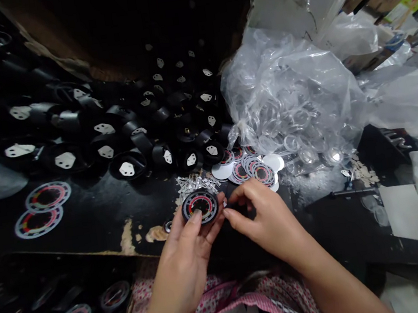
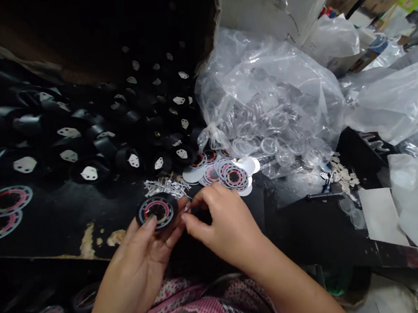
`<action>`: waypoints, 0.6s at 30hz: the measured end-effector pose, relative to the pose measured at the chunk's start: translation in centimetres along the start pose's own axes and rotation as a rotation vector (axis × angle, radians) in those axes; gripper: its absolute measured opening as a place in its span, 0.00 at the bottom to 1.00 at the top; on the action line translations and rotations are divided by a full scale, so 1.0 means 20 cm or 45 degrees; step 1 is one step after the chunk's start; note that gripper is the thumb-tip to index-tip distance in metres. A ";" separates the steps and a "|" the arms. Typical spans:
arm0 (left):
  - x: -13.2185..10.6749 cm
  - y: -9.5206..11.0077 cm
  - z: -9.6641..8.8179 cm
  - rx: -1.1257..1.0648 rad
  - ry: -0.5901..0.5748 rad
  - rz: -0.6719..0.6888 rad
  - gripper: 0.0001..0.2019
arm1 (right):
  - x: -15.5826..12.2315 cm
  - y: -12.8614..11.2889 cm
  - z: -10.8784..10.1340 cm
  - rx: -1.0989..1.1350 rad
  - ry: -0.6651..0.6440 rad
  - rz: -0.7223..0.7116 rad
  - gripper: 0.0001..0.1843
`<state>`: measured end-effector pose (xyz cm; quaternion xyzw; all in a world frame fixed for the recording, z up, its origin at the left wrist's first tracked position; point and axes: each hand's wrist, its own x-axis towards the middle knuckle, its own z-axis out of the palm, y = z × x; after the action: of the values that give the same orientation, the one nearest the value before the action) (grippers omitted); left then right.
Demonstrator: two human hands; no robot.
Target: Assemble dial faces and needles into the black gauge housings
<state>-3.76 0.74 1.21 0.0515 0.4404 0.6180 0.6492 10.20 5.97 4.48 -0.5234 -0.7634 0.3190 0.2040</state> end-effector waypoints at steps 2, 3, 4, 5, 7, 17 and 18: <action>-0.01 -0.03 0.00 0.046 0.009 0.060 0.12 | -0.01 0.00 0.00 -0.035 -0.006 0.021 0.05; -0.02 -0.04 0.00 0.058 0.005 0.073 0.12 | -0.01 0.00 0.00 -0.043 -0.001 0.030 0.05; -0.02 -0.04 0.00 0.064 -0.007 0.075 0.12 | -0.02 0.00 0.00 -0.038 0.014 0.035 0.06; -0.02 -0.04 0.00 0.070 -0.023 0.070 0.12 | -0.02 0.00 0.00 -0.021 0.039 0.035 0.07; -0.01 -0.03 0.01 0.078 -0.045 0.079 0.14 | -0.04 0.00 -0.01 0.037 0.100 0.013 0.07; 0.03 -0.09 -0.01 0.436 -0.203 -0.001 0.14 | -0.09 -0.01 -0.06 0.087 0.057 -0.069 0.05; 0.03 -0.10 -0.01 0.450 -0.215 0.018 0.13 | -0.09 -0.02 -0.06 0.072 0.056 -0.058 0.05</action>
<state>-2.48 0.62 -0.45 0.2194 0.4856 0.5292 0.6603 11.48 4.53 5.66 -0.5067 -0.7611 0.3242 0.2427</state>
